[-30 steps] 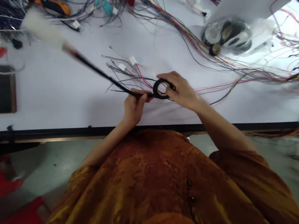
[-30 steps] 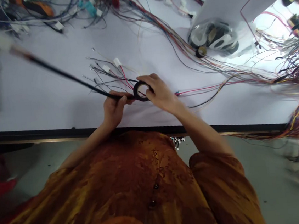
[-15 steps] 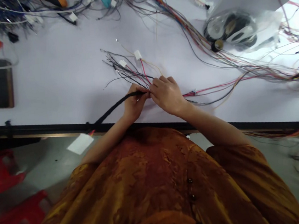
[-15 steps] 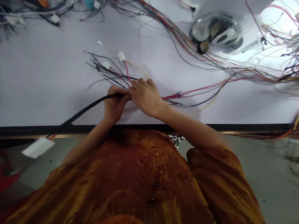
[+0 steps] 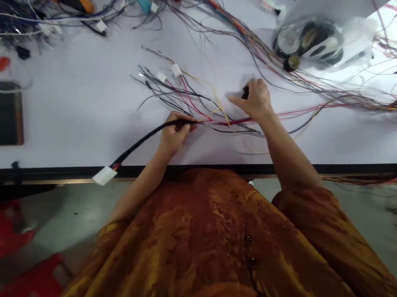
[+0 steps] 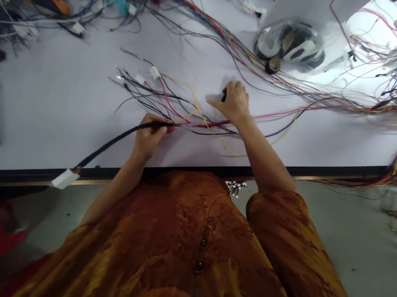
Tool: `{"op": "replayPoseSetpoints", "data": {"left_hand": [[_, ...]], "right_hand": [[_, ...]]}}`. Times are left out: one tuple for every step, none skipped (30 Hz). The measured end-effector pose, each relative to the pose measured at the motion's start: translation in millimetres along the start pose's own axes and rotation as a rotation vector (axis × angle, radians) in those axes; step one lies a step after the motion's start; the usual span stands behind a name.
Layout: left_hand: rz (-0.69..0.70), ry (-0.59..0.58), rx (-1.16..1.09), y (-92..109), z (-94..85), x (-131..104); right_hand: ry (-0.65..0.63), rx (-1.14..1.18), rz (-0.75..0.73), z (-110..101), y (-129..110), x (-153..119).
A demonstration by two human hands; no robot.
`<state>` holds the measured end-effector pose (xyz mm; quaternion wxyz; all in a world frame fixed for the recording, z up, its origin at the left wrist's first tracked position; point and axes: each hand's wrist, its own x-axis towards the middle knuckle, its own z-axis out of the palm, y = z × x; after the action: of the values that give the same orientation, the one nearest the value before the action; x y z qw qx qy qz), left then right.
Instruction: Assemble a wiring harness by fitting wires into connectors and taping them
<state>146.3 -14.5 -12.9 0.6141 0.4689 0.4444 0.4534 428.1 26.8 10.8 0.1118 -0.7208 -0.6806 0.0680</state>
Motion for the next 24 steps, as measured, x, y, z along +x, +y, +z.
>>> {"op": "replayPoseSetpoints", "data": {"left_hand": [[-0.005,-0.009,0.010,0.7,-0.7,-1.7],[-0.018,-0.015,0.020,1.7,-1.7,-3.1],[-0.038,-0.010,0.028,3.4,-3.0,-4.6],[-0.073,0.000,0.033,6.1,-5.1,-6.3],[-0.132,0.003,0.034,9.8,-7.9,-8.6],[-0.220,-0.008,0.023,14.9,-11.8,-11.7],[-0.333,-0.040,0.001,21.2,-16.7,-15.7],[-0.455,-0.092,-0.028,28.4,-22.4,-20.9],[-0.560,-0.154,-0.057,35.9,-28.6,-27.1],[-0.613,-0.193,-0.068,42.9,-35.1,-34.1],[-0.582,-0.186,-0.037,48.5,-41.5,-41.4],[-0.453,-0.110,0.052,51.8,-47.7,-48.6],[-0.264,0.006,0.202,52.0,-53.4,-55.1],[-0.069,0.107,0.387,49.0,-58.8,-60.2],[0.104,0.180,0.579,42.9,-64.0,-63.7],[0.219,0.194,0.758,34.6,-69.0,-65.1],[0.284,0.162,0.910,25.3,-74.0,-64.7],[0.314,0.102,1.030,16.1,-79.0,-62.4],[0.328,0.027,1.123,8.3,-83.9,-58.4],[0.339,-0.047,1.189,2.7,-88.7,-53.2],[0.352,-0.116,1.232,-0.3,-93.3,-46.9],[0.367,-0.172,1.253,-0.9,-97.4,-40.0],[0.380,-0.218,1.256,0.5,-100.8,-32.9],[0.388,-0.259,1.249,3.0,-103.3,-26.0]], "right_hand": [[0.022,-0.008,0.025,-0.9,-2.6,-2.3],[0.036,-0.002,0.013,-2.2,-9.3,-6.6],[0.035,0.027,-0.036,-3.4,-19.9,-12.9],[0.017,0.073,-0.111,-3.9,-33.7,-20.5],[-0.039,0.139,-0.201,-3.4,-49.7,-28.8],[-0.110,0.201,-0.275,-1.6,-66.4,-37.0],[-0.184,0.233,-0.326,1.5,-82.6,-44.2],[-0.247,0.224,-0.348,5.7,-97.1,-50.1],[-0.294,0.195,-0.351,10.6,-109.0,-54.3],[-0.324,0.152,-0.339,15.8,-117.9,-57.1],[-0.339,0.108,-0.320,20.6,-123.8,-58.7],[-0.344,0.081,-0.303,24.6,-126.8,-59.5],[-0.338,0.079,-0.292,27.3,-127.3,-59.9],[-0.322,0.100,-0.278,28.7,-125.8,-60.3],[-0.299,0.134,-0.261,28.7,-122.5,-60.7],[-0.268,0.167,-0.236,27.2,-117.9,-61.5],[-0.240,0.189,-0.206,24.7,-112.2,-62.5],[-0.222,0.195,-0.178,21.5,-105.7,-63.8],[-0.218,0.186,-0.158,17.9,-98.9,-65.3],[-0.224,0.168,-0.148,14.5,-92.1,-66.9],[-0.231,0.148,-0.143,11.7,-85.7,-68.7],[-0.234,0.132,-0.141,9.7,-79.9,-70.6],[-0.232,0.120,-0.137,8.7,-75.1,-72.6],[-0.225,0.111,-0.131,8.9,-71.3,-74.6]]}}
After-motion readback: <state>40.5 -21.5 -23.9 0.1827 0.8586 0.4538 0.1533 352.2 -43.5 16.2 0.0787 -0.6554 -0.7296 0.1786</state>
